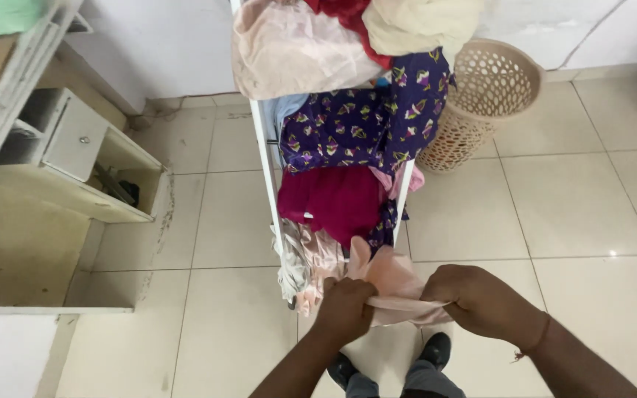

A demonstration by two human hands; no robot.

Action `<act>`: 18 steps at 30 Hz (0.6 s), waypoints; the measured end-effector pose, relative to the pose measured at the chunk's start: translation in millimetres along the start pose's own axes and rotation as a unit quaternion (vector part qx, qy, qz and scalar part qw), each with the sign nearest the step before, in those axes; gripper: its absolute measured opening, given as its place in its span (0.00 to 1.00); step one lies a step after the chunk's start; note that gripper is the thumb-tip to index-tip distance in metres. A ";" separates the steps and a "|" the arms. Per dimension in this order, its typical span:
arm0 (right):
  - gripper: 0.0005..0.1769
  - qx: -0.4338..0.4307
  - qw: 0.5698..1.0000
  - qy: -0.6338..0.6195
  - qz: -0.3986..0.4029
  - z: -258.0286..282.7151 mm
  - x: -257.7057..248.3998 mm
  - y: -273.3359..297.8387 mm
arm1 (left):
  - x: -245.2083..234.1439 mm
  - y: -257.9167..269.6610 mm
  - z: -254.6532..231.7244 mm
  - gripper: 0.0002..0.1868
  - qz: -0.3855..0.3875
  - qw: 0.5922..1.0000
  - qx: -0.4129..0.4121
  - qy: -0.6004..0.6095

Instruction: Picking up various items of clothing from a laundry basket and hanging them onto a white clothes rack.

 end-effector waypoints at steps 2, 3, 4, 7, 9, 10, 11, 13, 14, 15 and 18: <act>0.13 0.024 1.000 0.001 -0.016 -11.6 4.6 21.0 | 19.0 29.5 30.2 0.09 0.039 0.998 -0.022 -0.033; 0.11 0.034 0.999 0.005 -0.032 -18.2 3.4 28.2 | 28.8 43.0 49.6 0.06 0.069 0.994 -0.047 -0.076; 0.11 0.039 0.999 0.006 -0.030 -24.2 3.3 36.3 | 28.8 57.0 58.3 0.06 0.072 0.994 -0.047 -0.071; 0.10 0.172 0.984 -0.012 -0.041 -69.8 7.5 65.5 | 56.6 120.0 91.2 0.01 0.170 0.981 -0.065 -0.074; 0.06 0.220 0.964 -0.130 -0.076 -101.0 13.1 91.4 | 78.5 170.1 118.5 0.05 0.134 0.986 -0.100 0.022; 0.06 0.222 0.963 -0.133 -0.074 -96.0 21.4 93.8 | 71.6 164.1 88.3 0.05 0.136 0.985 -0.103 0.024; 0.08 0.165 0.976 -0.128 -0.068 -77.7 27.5 96.6 | 47.7 151.7 38.0 0.12 0.037 0.997 -0.019 0.060; 0.11 0.108 0.985 -0.124 -0.058 -51.9 51.8 105.2 | 18.1 133.2 -45.7 0.24 -0.061 0.992 0.060 0.097; 0.09 0.042 0.994 -0.096 -0.027 -30.1 73.3 109.3 | 9.5 120.8 -90.0 0.32 -0.080 0.985 0.109 0.107; 0.08 -0.026 0.998 -0.066 -0.002 -9.2 91.9 112.1 | -1.5 104.2 -132.4 0.40 -0.100 0.975 0.163 0.115; 0.12 0.007 0.996 -0.073 0.046 14.3 111.2 131.7 | 127.6 132.7 -100.0 0.19 0.002 0.984 0.068 0.165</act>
Point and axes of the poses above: each hand's wrist, its own y-axis away from the middle knuckle, its own x-axis out of the palm, z = x × y, the point moved 10 cm from there along -y, towards the middle knuckle, and after that the axes turned 9 degrees about x, right-handed, at the moved point
